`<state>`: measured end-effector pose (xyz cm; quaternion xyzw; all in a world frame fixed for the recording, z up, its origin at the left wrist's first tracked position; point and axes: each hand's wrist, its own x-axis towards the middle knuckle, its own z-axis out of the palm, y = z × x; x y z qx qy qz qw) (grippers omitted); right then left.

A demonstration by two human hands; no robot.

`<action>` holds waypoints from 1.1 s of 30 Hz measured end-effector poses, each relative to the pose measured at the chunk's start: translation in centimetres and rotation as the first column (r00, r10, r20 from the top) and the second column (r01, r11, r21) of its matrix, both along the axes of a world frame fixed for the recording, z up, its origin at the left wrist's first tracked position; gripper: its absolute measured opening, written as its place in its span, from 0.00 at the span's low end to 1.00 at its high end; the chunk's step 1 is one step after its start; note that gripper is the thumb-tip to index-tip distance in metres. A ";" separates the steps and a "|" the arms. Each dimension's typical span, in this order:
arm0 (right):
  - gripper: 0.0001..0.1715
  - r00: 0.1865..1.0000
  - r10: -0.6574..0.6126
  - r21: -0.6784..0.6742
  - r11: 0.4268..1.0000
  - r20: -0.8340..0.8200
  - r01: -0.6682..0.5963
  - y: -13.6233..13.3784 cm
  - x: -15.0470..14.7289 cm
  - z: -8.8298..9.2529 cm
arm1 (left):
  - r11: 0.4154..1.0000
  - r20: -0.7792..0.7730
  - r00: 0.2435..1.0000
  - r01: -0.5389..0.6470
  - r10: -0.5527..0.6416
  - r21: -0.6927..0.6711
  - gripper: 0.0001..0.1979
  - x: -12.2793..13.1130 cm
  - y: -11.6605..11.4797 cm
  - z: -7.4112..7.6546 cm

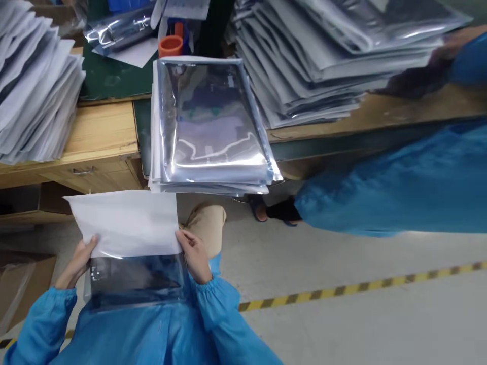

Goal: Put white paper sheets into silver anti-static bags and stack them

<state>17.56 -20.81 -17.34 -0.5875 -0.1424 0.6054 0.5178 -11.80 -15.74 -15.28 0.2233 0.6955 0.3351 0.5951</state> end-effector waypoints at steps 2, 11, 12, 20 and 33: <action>0.23 0.995 -0.075 -0.037 0.996 0.064 0.077 -0.6 -0.3 -0.6 | 1.000 0.002 1.000 -0.015 0.015 -0.017 0.17 0.4 -0.7 -0.5; 0.21 0.984 -0.106 -0.239 0.961 0.143 0.139 -4.9 0.4 -1.0 | 0.989 0.033 0.998 0.054 -0.050 -0.139 0.25 1.3 -6.1 -0.6; 0.21 0.986 -0.088 -0.262 0.957 0.141 0.123 -5.5 0.6 -0.8 | 0.984 0.042 0.997 0.071 -0.065 -0.164 0.26 1.4 -6.5 -0.4; 0.23 0.999 0.015 -0.383 0.924 0.039 0.001 -10.8 0.7 1.0 | 0.894 0.114 0.993 0.081 -0.033 -0.440 0.30 0.8 -8.9 1.3; 0.38 0.989 0.036 -0.187 0.980 -0.147 -0.064 -4.8 0.9 -0.6 | 0.955 0.086 0.987 0.153 -0.135 -0.254 0.33 1.8 -5.3 0.8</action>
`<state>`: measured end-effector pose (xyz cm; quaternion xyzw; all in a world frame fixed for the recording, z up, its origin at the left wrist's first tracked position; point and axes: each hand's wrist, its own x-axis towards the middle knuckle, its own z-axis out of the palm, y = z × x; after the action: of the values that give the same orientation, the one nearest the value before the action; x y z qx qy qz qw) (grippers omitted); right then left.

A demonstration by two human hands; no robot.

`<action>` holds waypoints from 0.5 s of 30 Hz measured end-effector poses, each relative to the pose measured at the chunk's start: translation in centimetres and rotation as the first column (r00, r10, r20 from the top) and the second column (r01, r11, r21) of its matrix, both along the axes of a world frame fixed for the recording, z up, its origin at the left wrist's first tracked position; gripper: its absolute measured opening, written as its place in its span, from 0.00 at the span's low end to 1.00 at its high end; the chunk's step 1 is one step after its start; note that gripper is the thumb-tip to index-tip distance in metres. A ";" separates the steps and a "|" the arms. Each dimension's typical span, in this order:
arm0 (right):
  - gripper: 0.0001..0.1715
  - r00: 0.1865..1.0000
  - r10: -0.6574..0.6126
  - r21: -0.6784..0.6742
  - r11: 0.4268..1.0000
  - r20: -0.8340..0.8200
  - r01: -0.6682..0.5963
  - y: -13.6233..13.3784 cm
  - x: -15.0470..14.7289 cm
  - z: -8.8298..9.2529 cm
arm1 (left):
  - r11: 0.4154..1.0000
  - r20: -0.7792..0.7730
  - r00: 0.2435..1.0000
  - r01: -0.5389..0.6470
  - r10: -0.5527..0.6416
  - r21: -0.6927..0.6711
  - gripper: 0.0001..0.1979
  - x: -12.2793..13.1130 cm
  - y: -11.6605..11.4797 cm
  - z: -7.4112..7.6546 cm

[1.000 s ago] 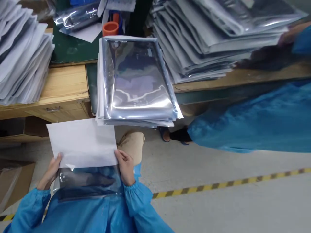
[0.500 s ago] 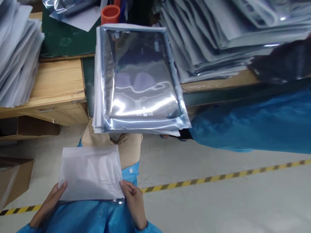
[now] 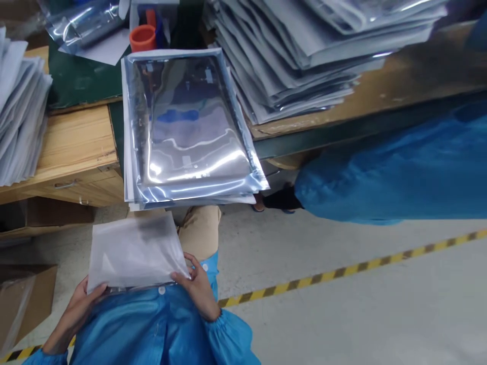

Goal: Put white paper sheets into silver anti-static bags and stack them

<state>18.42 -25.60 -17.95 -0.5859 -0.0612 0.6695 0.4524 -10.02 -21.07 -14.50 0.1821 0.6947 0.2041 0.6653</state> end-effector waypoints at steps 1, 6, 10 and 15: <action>0.37 1.000 -0.013 -0.003 1.000 0.018 0.013 0.2 -0.2 -0.6 | 1.000 -0.038 0.999 -0.009 0.010 0.014 0.33 0.1 -0.1 -0.4; 0.36 0.999 -0.033 0.001 0.999 0.029 0.033 0.3 -0.6 -2.1 | 0.990 -0.101 0.995 0.028 -0.014 0.138 0.33 0.0 -1.0 -1.1; 0.34 1.000 0.014 0.022 1.000 -0.007 -0.014 -0.2 -0.5 -2.1 | 0.988 -0.168 0.986 0.019 0.008 0.156 0.33 0.3 -1.4 -1.2; 0.21 0.993 0.014 -0.014 1.000 0.119 -0.013 -0.5 -1.3 -3.0 | 0.995 -0.310 0.951 0.020 0.011 0.098 0.24 0.4 -1.9 -2.6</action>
<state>17.13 -26.12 -21.00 -0.6272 -0.0876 0.6370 0.4395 -9.58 -22.93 -17.10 0.2466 0.7791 0.2060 0.5382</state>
